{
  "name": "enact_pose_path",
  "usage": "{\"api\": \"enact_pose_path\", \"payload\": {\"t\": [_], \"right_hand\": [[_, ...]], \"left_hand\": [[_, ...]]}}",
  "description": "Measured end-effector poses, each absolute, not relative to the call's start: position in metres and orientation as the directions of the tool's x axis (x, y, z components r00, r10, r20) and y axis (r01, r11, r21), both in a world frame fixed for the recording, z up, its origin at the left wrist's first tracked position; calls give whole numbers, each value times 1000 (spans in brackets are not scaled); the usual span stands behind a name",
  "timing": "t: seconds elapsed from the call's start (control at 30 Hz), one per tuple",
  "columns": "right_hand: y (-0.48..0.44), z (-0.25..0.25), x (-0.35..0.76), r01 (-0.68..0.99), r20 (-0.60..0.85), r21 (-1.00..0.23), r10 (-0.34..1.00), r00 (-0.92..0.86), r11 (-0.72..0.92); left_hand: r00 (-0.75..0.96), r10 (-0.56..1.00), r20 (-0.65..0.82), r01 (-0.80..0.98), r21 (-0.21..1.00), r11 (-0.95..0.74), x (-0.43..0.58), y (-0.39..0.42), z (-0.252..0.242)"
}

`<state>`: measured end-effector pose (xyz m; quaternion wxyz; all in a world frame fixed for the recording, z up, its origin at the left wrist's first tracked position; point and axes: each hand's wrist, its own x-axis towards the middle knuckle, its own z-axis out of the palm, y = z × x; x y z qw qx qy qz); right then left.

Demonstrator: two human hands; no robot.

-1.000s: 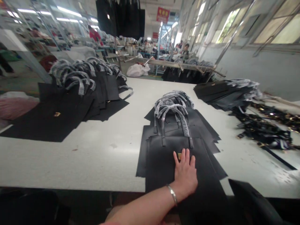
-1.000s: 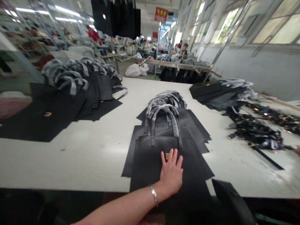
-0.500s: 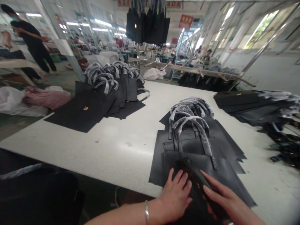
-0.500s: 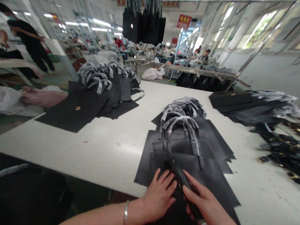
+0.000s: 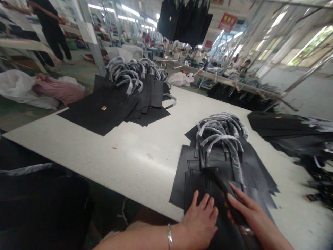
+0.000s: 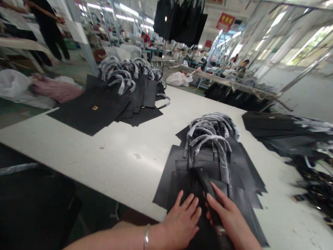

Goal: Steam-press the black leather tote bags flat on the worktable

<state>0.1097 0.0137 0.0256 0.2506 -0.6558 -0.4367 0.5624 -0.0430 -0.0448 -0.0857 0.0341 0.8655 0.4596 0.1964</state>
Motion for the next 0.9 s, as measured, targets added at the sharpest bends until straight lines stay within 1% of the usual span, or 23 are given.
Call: {"api": "enact_pose_path", "payload": {"t": [0.07, 0.1, 0.23, 0.3, 0.4, 0.5, 0.6, 0.77, 0.83, 0.9], "right_hand": [[15, 28, 108, 290, -482, -837, 876, 11, -464], [12, 29, 110, 290, -492, -830, 870, 22, -476], [-11, 27, 124, 306, -593, -758, 804, 44, -576], [-15, 26, 126, 316, -617, -736, 785, 51, -599], [-6, 28, 120, 293, -599, -755, 799, 54, -587], [2, 36, 118, 262, -550, -788, 829, 107, -557], [-7, 41, 125, 267, -552, -779, 823, 137, -567], [-30, 30, 138, 267, -591, -758, 800, 108, -596], [-30, 24, 139, 311, -567, -761, 817, 105, -569], [-21, 18, 137, 393, -511, -767, 853, 104, -508]], "left_hand": [[498, 806, 321, 783, 234, -577, -39, -45, -89], [495, 806, 326, 785, 231, -575, -36, -45, -92], [474, 813, 339, 804, 211, -556, -19, -45, -104], [458, 823, 337, 820, 198, -537, -9, -45, -110], [438, 837, 328, 840, 182, -511, 7, -46, -115], [403, 856, 325, 866, 168, -471, 19, -48, -117], [374, 869, 325, 882, 166, -441, 27, -49, -116], [454, 845, 282, 850, 147, -505, 41, -49, -111], [487, 833, 262, 835, 141, -532, 43, -46, -108], [549, 804, 229, 798, 146, -585, 38, -39, -106]]}}
